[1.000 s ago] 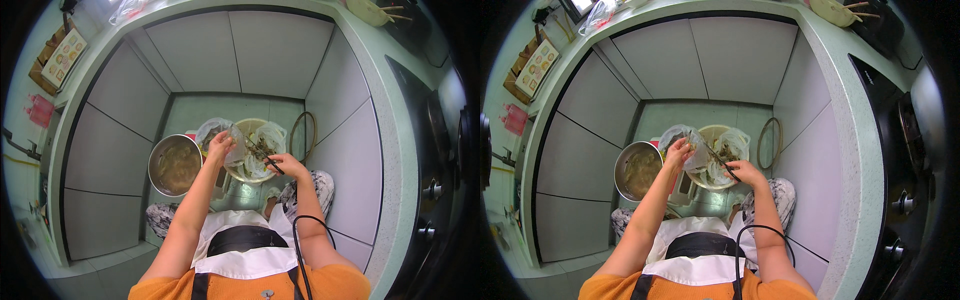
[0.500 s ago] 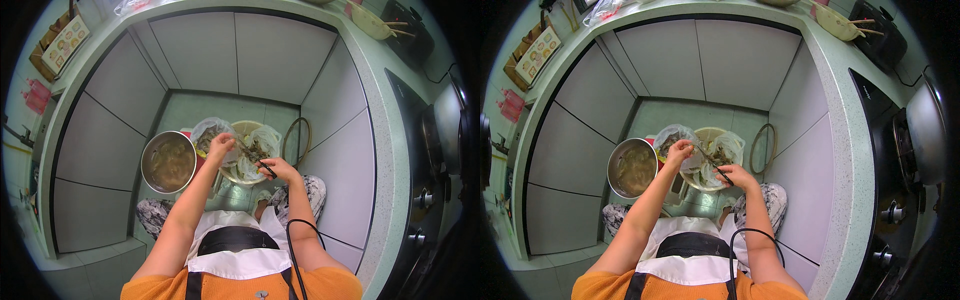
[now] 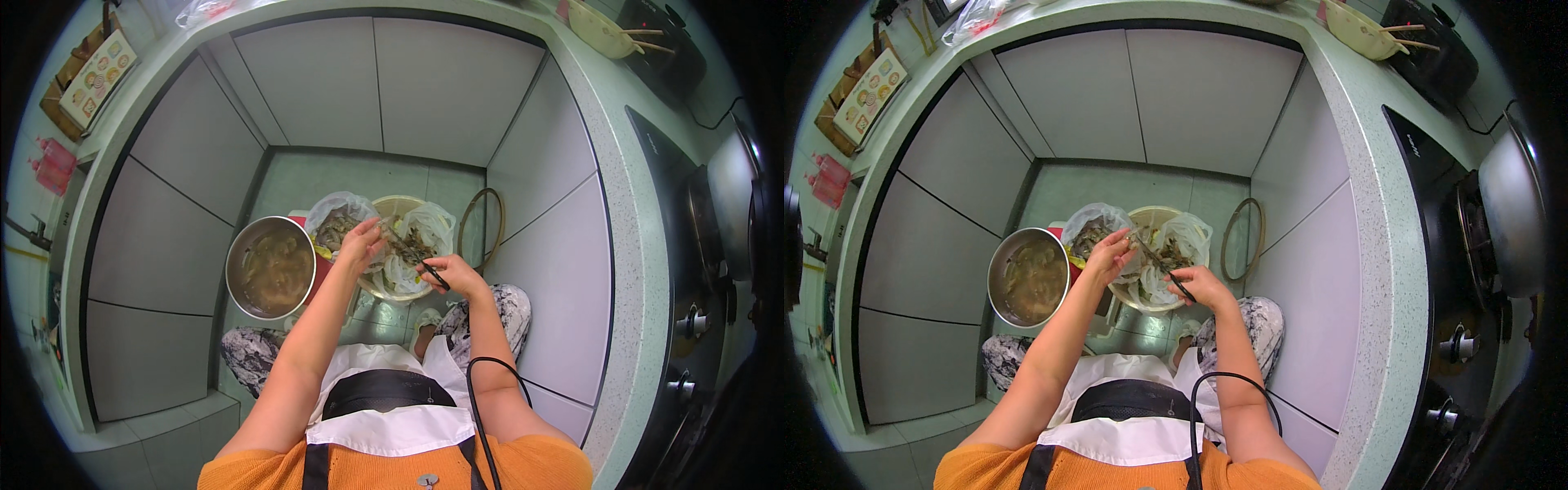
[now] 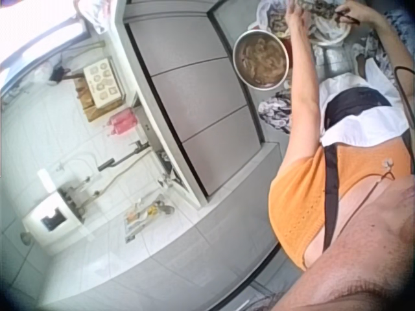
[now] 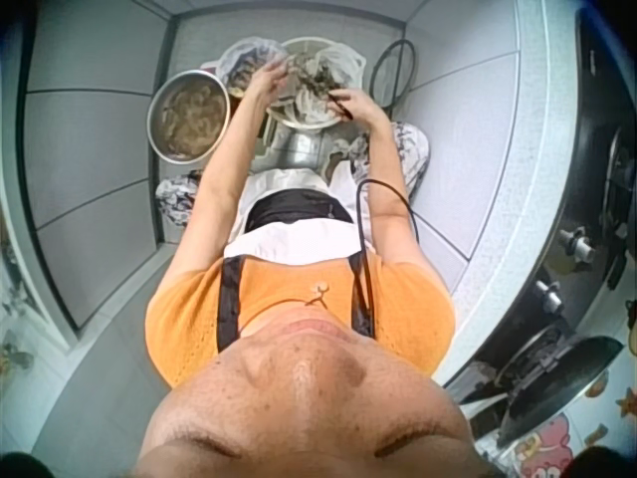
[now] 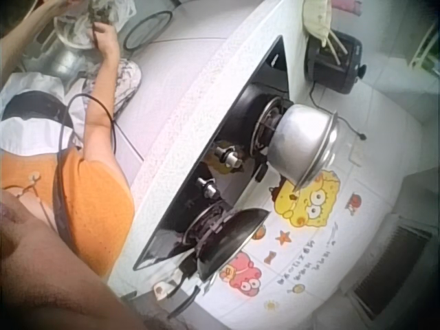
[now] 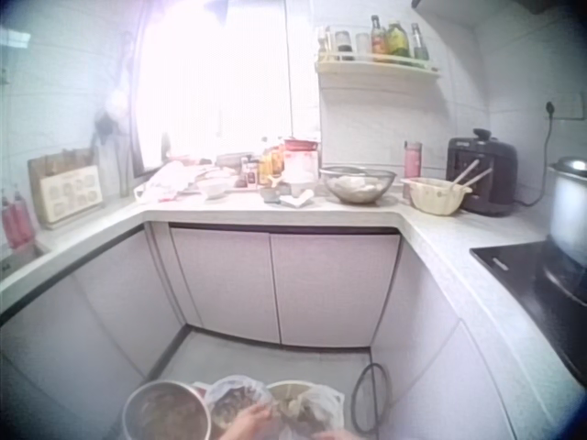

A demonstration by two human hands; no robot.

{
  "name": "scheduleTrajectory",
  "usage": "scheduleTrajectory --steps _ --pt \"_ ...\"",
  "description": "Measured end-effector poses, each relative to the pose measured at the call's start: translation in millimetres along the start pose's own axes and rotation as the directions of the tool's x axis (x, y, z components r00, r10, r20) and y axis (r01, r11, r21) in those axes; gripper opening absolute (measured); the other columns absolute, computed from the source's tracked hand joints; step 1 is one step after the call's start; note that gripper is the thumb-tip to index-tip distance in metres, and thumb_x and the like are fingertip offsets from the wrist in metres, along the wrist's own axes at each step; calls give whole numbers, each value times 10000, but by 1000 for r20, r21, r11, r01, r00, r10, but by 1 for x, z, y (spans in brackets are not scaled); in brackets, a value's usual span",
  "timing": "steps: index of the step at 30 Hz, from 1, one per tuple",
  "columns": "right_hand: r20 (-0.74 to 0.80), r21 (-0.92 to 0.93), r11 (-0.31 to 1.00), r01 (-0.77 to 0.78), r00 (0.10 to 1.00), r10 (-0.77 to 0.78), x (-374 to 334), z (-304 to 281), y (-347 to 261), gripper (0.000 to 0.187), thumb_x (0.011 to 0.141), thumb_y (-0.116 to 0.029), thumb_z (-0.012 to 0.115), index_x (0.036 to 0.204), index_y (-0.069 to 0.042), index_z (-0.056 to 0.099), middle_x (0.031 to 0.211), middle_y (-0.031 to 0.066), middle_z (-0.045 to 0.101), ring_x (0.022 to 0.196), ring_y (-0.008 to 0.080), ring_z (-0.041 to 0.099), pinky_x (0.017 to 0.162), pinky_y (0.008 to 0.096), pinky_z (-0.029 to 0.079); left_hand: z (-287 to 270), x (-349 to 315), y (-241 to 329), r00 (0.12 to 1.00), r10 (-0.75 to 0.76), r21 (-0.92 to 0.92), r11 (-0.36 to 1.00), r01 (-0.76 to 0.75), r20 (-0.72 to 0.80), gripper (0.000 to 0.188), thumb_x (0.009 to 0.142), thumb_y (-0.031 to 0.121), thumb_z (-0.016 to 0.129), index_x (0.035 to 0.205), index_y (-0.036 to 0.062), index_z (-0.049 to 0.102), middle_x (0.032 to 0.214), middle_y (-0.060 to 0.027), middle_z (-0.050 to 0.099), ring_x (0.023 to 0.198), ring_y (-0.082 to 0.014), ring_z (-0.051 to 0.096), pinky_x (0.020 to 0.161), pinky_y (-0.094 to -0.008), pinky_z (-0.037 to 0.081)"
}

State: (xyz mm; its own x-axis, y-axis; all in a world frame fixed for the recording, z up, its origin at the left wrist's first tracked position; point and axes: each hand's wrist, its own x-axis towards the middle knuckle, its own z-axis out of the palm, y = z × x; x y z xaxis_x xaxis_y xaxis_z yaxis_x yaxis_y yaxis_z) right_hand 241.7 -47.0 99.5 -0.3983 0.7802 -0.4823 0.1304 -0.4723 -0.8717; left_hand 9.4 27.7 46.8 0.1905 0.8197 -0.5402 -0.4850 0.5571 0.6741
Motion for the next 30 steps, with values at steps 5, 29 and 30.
scheduleTrajectory --steps 5,29,30 --pt "-25 -8 1000 -16 1000 16 1 0 0 275 780 -156 673 990 14 624 556 4 520 435 63 429 441 220 339 -3 1 -9 998 -61 -103 993 61 0 427 839 -73 482 1253 -9 403 1057 -117 539 979 -237 555 898 -325 472" --pt "-151 -36 998 53 987 -57 -14 28 9 373 726 -212 701 1065 -70 635 606 -33 532 511 59 450 469 232 366 25 -20 3 988 -12 -114 993 -5 -155 355 825 -47 547 1158 24 447 987 -105 564 888 -224 586 860 -338 499" --pt "-152 -26 998 62 986 -66 -15 28 10 375 728 -209 699 1066 -62 632 607 -30 532 508 59 449 468 230 364 26 -20 1 989 -20 -98 995 6 -147 344 824 -47 549 1146 24 453 985 -103 565 888 -224 585 859 -337 499"
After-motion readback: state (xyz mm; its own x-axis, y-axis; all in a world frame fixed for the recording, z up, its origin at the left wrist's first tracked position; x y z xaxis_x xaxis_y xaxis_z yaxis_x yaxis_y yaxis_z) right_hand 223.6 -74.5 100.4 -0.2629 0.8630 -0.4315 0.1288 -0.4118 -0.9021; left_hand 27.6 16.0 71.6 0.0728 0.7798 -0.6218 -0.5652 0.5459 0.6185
